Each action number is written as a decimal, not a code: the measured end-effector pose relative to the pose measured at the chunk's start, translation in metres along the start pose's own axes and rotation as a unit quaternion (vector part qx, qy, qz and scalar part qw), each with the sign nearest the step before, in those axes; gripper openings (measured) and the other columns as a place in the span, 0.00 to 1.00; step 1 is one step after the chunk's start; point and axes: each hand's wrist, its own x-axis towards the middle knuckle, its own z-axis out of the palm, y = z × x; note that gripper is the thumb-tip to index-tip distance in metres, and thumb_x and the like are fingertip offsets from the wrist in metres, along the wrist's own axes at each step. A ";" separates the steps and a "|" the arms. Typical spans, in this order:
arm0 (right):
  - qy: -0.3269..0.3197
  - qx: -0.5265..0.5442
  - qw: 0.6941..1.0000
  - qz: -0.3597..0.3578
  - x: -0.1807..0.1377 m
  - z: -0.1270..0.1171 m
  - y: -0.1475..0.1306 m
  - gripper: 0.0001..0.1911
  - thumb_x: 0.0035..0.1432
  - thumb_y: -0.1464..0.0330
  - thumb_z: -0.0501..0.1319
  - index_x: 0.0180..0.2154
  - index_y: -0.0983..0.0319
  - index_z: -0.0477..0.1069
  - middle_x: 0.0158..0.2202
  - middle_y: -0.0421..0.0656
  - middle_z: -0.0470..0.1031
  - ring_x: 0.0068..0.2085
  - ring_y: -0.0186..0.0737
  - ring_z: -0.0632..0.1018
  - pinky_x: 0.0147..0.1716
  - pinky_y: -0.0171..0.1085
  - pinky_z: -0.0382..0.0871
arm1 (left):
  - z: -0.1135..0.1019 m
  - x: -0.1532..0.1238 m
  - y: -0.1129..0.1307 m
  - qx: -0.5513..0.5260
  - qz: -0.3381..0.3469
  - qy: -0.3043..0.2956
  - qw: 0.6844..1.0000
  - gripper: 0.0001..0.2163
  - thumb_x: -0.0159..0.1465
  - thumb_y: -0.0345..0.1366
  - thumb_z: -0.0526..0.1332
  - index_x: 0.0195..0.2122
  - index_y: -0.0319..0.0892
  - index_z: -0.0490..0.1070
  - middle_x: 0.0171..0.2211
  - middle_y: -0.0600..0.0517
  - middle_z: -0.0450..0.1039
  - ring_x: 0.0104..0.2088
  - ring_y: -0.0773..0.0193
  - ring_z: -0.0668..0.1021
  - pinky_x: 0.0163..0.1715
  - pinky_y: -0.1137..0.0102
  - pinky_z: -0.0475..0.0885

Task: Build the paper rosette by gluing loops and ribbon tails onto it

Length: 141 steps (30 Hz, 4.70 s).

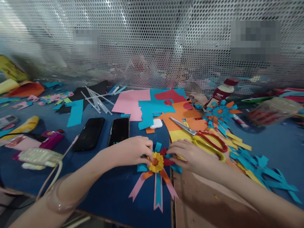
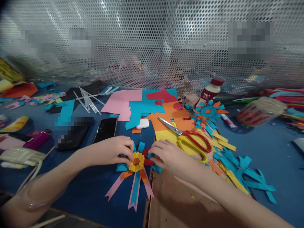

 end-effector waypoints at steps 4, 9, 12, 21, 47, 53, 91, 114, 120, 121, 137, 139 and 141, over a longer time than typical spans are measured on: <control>0.009 0.016 1.000 0.013 -0.002 -0.007 -0.002 0.11 0.61 0.66 0.58 0.45 0.59 0.71 0.43 0.44 0.75 0.44 0.41 0.75 0.43 0.42 0.69 | -0.001 0.000 0.002 0.003 0.007 0.007 1.000 0.06 0.63 0.38 0.61 0.33 0.45 0.78 0.33 0.52 0.72 0.35 0.65 0.73 0.38 0.69 0.64; 0.055 0.000 0.993 0.106 -0.022 -0.010 -0.014 0.12 0.57 0.59 0.62 0.36 0.60 0.71 0.36 0.45 0.74 0.38 0.45 0.75 0.37 0.44 0.70 | -0.002 0.000 0.002 0.013 0.000 0.004 1.000 0.06 0.62 0.38 0.61 0.34 0.46 0.79 0.31 0.52 0.71 0.35 0.64 0.72 0.36 0.69 0.64; 0.055 -0.039 0.989 0.132 -0.037 0.003 -0.025 0.09 0.57 0.61 0.62 0.36 0.60 0.70 0.34 0.44 0.74 0.36 0.46 0.75 0.31 0.43 0.70 | -0.002 -0.001 0.002 0.001 -0.002 0.003 1.000 0.07 0.63 0.37 0.61 0.35 0.46 0.79 0.32 0.52 0.71 0.35 0.64 0.72 0.36 0.70 0.64; 0.151 -0.014 0.982 0.113 -0.053 0.012 -0.042 0.11 0.64 0.70 0.51 0.44 0.58 0.70 0.39 0.44 0.77 0.38 0.42 0.77 0.36 0.41 0.73 | 0.000 -0.001 0.000 -0.003 0.000 0.003 1.000 0.07 0.63 0.37 0.61 0.36 0.47 0.79 0.32 0.52 0.70 0.35 0.64 0.71 0.36 0.70 0.64; 0.118 -0.104 0.987 0.041 -0.034 0.016 -0.065 0.11 0.64 0.73 0.51 0.39 0.63 0.72 0.37 0.46 0.77 0.39 0.44 0.77 0.37 0.43 0.74 | 0.000 -0.001 -0.002 -0.017 0.001 -0.003 1.000 0.07 0.62 0.37 0.61 0.38 0.46 0.79 0.33 0.52 0.72 0.37 0.65 0.72 0.37 0.72 0.65; 0.117 -0.130 0.983 0.047 -0.032 0.022 -0.063 0.11 0.64 0.72 0.51 0.40 0.62 0.72 0.36 0.46 0.76 0.38 0.43 0.76 0.35 0.41 0.72 | -0.001 -0.002 -0.002 -0.014 0.003 -0.005 1.000 0.07 0.63 0.37 0.61 0.38 0.45 0.79 0.34 0.51 0.72 0.37 0.65 0.73 0.37 0.72 0.66; 0.147 -0.222 0.964 -0.013 -0.032 0.033 -0.081 0.12 0.64 0.73 0.50 0.38 0.63 0.72 0.31 0.44 0.71 0.35 0.43 0.68 0.34 0.41 0.56 | -0.003 -0.002 -0.001 -0.014 0.006 -0.001 1.000 0.07 0.62 0.36 0.62 0.38 0.46 0.79 0.33 0.51 0.73 0.37 0.65 0.73 0.36 0.72 0.67; 0.146 -0.192 0.970 0.000 -0.051 0.024 -0.092 0.15 0.64 0.75 0.49 0.36 0.62 0.74 0.27 0.42 0.74 0.28 0.38 0.72 0.27 0.40 0.59 | -0.003 -0.005 0.002 -0.036 0.001 0.011 0.999 0.08 0.64 0.38 0.59 0.39 0.47 0.79 0.34 0.51 0.72 0.36 0.66 0.73 0.35 0.72 0.66; 0.145 -0.188 0.971 -0.004 -0.049 0.032 -0.093 0.14 0.64 0.75 0.49 0.38 0.64 0.74 0.27 0.42 0.74 0.30 0.39 0.73 0.29 0.40 0.60 | -0.001 -0.002 0.004 -0.025 -0.005 0.008 1.000 0.08 0.64 0.37 0.60 0.37 0.45 0.80 0.35 0.49 0.73 0.37 0.64 0.73 0.37 0.70 0.67; 0.143 -0.189 0.972 -0.003 -0.048 0.032 -0.092 0.13 0.63 0.75 0.50 0.37 0.63 0.74 0.27 0.42 0.74 0.30 0.38 0.73 0.29 0.39 0.60 | -0.002 -0.002 0.005 -0.024 -0.006 0.006 1.000 0.08 0.64 0.36 0.60 0.37 0.45 0.80 0.35 0.50 0.73 0.37 0.64 0.73 0.37 0.70 0.67; 0.133 -0.163 0.978 -0.008 -0.040 0.033 -0.102 0.14 0.64 0.73 0.50 0.41 0.64 0.75 0.31 0.45 0.76 0.32 0.40 0.75 0.30 0.41 0.63 | 0.000 -0.002 0.005 -0.016 0.002 0.009 1.000 0.09 0.64 0.37 0.59 0.37 0.46 0.79 0.34 0.50 0.72 0.37 0.65 0.73 0.37 0.70 0.66; 0.132 -0.158 0.978 -0.019 -0.037 0.035 -0.103 0.13 0.63 0.73 0.51 0.40 0.64 0.75 0.31 0.45 0.76 0.32 0.40 0.75 0.30 0.40 0.64 | 0.000 -0.002 0.004 -0.015 0.004 0.010 1.000 0.09 0.64 0.37 0.59 0.37 0.46 0.79 0.34 0.50 0.72 0.37 0.65 0.72 0.37 0.70 0.66; 0.135 -0.159 0.978 -0.021 -0.036 0.038 -0.103 0.13 0.62 0.73 0.51 0.39 0.65 0.75 0.31 0.45 0.76 0.32 0.40 0.75 0.30 0.40 0.64 | 0.001 -0.002 0.004 -0.013 0.005 0.009 1.000 0.09 0.64 0.37 0.59 0.37 0.46 0.79 0.34 0.51 0.72 0.37 0.65 0.72 0.37 0.70 0.66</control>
